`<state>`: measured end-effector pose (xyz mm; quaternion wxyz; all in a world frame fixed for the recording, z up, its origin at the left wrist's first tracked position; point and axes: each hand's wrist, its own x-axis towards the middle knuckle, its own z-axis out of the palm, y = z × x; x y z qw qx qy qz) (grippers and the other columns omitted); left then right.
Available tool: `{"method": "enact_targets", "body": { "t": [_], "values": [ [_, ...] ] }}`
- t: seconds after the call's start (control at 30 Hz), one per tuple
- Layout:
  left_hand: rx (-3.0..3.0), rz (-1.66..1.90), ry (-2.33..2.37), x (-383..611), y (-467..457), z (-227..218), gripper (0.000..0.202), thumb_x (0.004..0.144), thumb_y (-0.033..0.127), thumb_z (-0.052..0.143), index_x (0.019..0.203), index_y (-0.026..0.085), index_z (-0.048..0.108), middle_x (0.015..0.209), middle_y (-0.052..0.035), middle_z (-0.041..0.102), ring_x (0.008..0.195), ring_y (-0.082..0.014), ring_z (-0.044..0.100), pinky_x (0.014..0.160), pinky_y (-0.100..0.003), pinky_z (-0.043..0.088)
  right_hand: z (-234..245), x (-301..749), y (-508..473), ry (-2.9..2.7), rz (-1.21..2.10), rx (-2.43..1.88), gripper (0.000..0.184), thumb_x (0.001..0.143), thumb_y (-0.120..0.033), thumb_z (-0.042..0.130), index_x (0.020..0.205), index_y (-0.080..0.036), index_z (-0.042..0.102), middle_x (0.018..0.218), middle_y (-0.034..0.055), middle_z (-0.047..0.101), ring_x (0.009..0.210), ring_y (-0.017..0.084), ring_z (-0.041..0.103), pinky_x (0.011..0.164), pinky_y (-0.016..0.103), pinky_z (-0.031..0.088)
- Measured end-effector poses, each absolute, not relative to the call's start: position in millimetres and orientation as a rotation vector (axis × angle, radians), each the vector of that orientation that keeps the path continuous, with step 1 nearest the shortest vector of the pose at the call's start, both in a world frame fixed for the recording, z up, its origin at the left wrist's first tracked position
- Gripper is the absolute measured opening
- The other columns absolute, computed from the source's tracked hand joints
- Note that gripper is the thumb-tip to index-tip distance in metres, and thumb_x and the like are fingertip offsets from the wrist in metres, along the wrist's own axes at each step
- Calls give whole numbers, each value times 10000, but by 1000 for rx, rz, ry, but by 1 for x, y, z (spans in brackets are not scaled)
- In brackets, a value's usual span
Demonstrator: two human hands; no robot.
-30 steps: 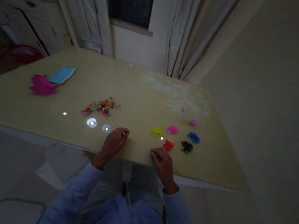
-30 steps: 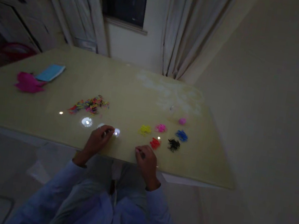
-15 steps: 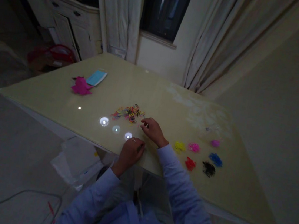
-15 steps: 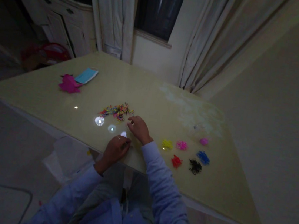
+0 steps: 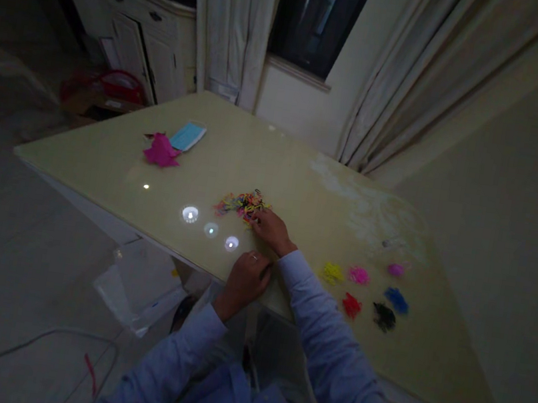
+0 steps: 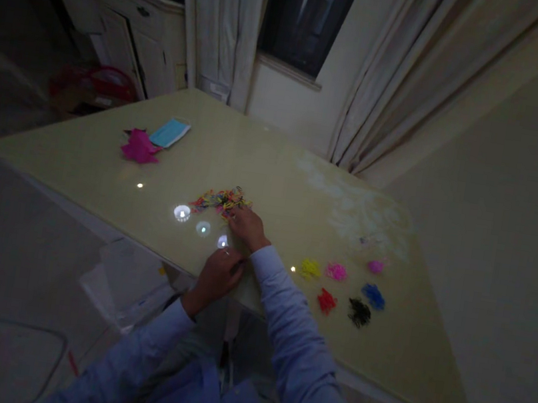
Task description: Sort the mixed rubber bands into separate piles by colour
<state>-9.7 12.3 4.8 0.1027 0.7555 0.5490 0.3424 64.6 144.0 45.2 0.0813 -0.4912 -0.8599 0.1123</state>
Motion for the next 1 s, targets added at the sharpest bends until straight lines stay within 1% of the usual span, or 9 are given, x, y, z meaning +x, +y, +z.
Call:
{"method": "enact_targets", "body": {
  "t": [0.1,0.33,0.43,0.63,0.83,1.0],
  "values": [
    [2238,996,1623,-10,12,6,108,866,161,524,844,181,629,822,-75,655,823,-221,598,768,-360,466,46,62,146,-2556,334,-1433,198,940,-316,552,1032,-209,691,1100,65,653,954,175,596,792,262,446],
    [2233,1006,1613,-9,12,4,91,855,157,541,863,176,630,827,-75,653,825,-226,593,770,-362,461,44,61,148,-2557,325,-1439,191,904,-265,582,1045,-208,698,1068,60,670,921,178,599,777,263,447],
    [2224,1011,1607,-8,12,3,85,853,158,547,861,175,630,828,-76,653,826,-228,593,773,-365,459,45,62,146,-2566,292,-1493,200,918,-281,568,1055,-216,699,1063,64,670,912,180,604,766,265,449],
    [2211,998,1606,-9,11,6,84,852,157,552,855,174,634,812,-78,650,818,-227,593,763,-363,460,50,60,145,-2679,160,-1500,235,970,-332,497,1005,-213,697,1083,84,659,895,190,616,707,266,450],
    [2230,1062,1596,-9,11,5,78,844,146,567,867,172,636,819,-69,661,814,-220,592,765,-359,466,48,62,146,-2711,149,-1455,282,1011,-338,417,1069,-190,651,1136,102,634,943,191,610,740,264,459],
    [2244,1130,1607,-7,13,0,58,843,150,579,847,180,628,794,-56,653,790,-210,589,747,-350,467,46,69,144,-2662,224,-1435,260,1017,-293,401,1106,-172,613,1133,94,620,1000,179,586,805,256,463]
  ]
}}
